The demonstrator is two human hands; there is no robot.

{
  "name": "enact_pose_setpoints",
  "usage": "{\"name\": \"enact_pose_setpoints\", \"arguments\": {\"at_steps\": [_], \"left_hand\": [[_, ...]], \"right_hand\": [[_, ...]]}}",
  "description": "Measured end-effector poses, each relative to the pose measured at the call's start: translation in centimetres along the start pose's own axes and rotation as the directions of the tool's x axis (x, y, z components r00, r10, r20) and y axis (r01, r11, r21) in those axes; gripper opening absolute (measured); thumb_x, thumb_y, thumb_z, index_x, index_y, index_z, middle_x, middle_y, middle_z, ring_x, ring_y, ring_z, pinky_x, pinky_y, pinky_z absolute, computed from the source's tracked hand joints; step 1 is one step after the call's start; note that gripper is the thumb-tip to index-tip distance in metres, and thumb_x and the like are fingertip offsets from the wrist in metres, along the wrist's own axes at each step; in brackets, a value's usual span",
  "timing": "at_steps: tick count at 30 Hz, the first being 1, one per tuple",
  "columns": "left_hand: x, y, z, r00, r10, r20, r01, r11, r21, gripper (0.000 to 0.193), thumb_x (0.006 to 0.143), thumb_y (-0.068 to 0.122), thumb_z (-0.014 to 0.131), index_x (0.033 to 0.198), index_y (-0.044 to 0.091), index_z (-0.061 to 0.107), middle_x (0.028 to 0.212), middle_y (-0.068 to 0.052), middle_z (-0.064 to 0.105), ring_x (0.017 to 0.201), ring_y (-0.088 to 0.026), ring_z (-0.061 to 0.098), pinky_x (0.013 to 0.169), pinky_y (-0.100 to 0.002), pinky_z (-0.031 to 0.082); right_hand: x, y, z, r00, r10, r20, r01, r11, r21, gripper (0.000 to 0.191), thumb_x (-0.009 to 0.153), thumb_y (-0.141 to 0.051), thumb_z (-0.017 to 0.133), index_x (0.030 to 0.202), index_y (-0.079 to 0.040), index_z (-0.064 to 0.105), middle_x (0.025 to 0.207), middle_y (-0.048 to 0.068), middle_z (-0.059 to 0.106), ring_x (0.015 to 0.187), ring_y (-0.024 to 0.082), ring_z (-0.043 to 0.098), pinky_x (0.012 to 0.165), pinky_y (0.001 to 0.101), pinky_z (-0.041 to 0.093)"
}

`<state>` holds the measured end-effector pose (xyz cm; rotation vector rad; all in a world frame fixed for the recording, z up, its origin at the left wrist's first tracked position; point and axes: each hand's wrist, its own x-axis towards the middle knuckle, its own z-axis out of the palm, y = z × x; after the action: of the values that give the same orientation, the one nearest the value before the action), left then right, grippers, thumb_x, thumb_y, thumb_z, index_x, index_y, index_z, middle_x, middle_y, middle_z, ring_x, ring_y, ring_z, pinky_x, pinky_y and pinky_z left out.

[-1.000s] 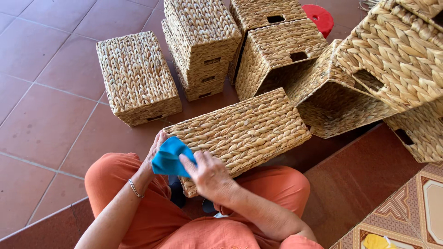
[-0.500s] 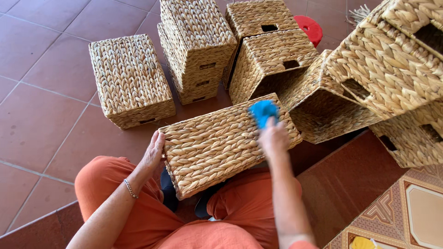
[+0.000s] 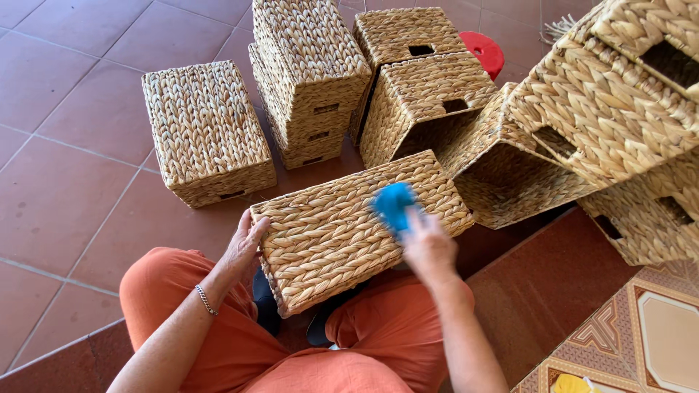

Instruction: The person sits on the tiled floor and wipes woven water-hyacinth storage baskets one at a time with a blue cloth, turning each basket to clean its sides and lid, then sets it aside and picks up the next basket.

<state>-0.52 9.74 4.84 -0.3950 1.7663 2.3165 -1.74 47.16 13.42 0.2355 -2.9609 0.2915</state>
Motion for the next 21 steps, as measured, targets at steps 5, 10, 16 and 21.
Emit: {"name": "enact_pose_setpoints", "arguments": {"at_steps": [5, 10, 16, 21], "left_hand": [[-0.7, 1.9, 0.7, 0.995, -0.09, -0.05, 0.092, 0.995, 0.037, 0.069, 0.092, 0.043, 0.059, 0.152, 0.019, 0.034, 0.135, -0.01, 0.058, 0.12, -0.022, 0.061, 0.091, -0.044, 0.056], [-0.1, 1.5, 0.7, 0.987, -0.109, -0.115, 0.121, 0.988, 0.101, 0.068, 0.092, 0.045, 0.059, 0.151, 0.02, 0.037, 0.131, -0.01, 0.062, 0.111, -0.025, 0.065, 0.086, -0.046, 0.055], [1.7, -1.6, 0.4, 0.996, 0.071, -0.056, -0.076, 0.993, -0.095, 0.06, 0.105, 0.039, 0.06, 0.155, 0.011, 0.042, 0.12, -0.013, 0.057, 0.101, -0.021, 0.056, 0.081, -0.04, 0.05], [1.1, -1.6, 0.5, 0.998, 0.026, -0.049, -0.035, 0.979, -0.202, 0.059, 0.101, 0.038, 0.059, 0.15, 0.011, 0.038, 0.129, -0.011, 0.062, 0.112, -0.019, 0.063, 0.09, -0.037, 0.056]], "right_hand": [[1.4, 8.1, 0.0, 0.919, 0.387, -0.078, -0.395, 0.906, -0.15, 0.056, 0.089, -0.035, 0.074, 0.139, -0.018, 0.056, 0.102, 0.019, 0.061, 0.087, 0.035, 0.067, 0.069, 0.0481, 0.057], [-0.7, -2.1, 1.3, 0.996, 0.029, -0.09, -0.033, 0.998, -0.046, 0.051, 0.087, -0.02, 0.077, 0.131, -0.006, 0.056, 0.103, 0.019, 0.063, 0.084, 0.031, 0.068, 0.064, 0.0418, 0.06], [-4.6, -14.6, 1.7, 0.805, -0.575, -0.149, 0.594, 0.783, 0.187, 0.059, 0.081, 0.0, 0.067, 0.138, -0.004, 0.056, 0.098, 0.018, 0.06, 0.085, 0.031, 0.063, 0.066, 0.0439, 0.058], [4.6, -8.0, 3.1, 0.912, -0.408, -0.039, 0.409, 0.91, 0.067, 0.038, 0.096, -0.005, 0.064, 0.133, -0.006, 0.059, 0.091, 0.017, 0.063, 0.075, 0.027, 0.064, 0.058, 0.0394, 0.057]]}}
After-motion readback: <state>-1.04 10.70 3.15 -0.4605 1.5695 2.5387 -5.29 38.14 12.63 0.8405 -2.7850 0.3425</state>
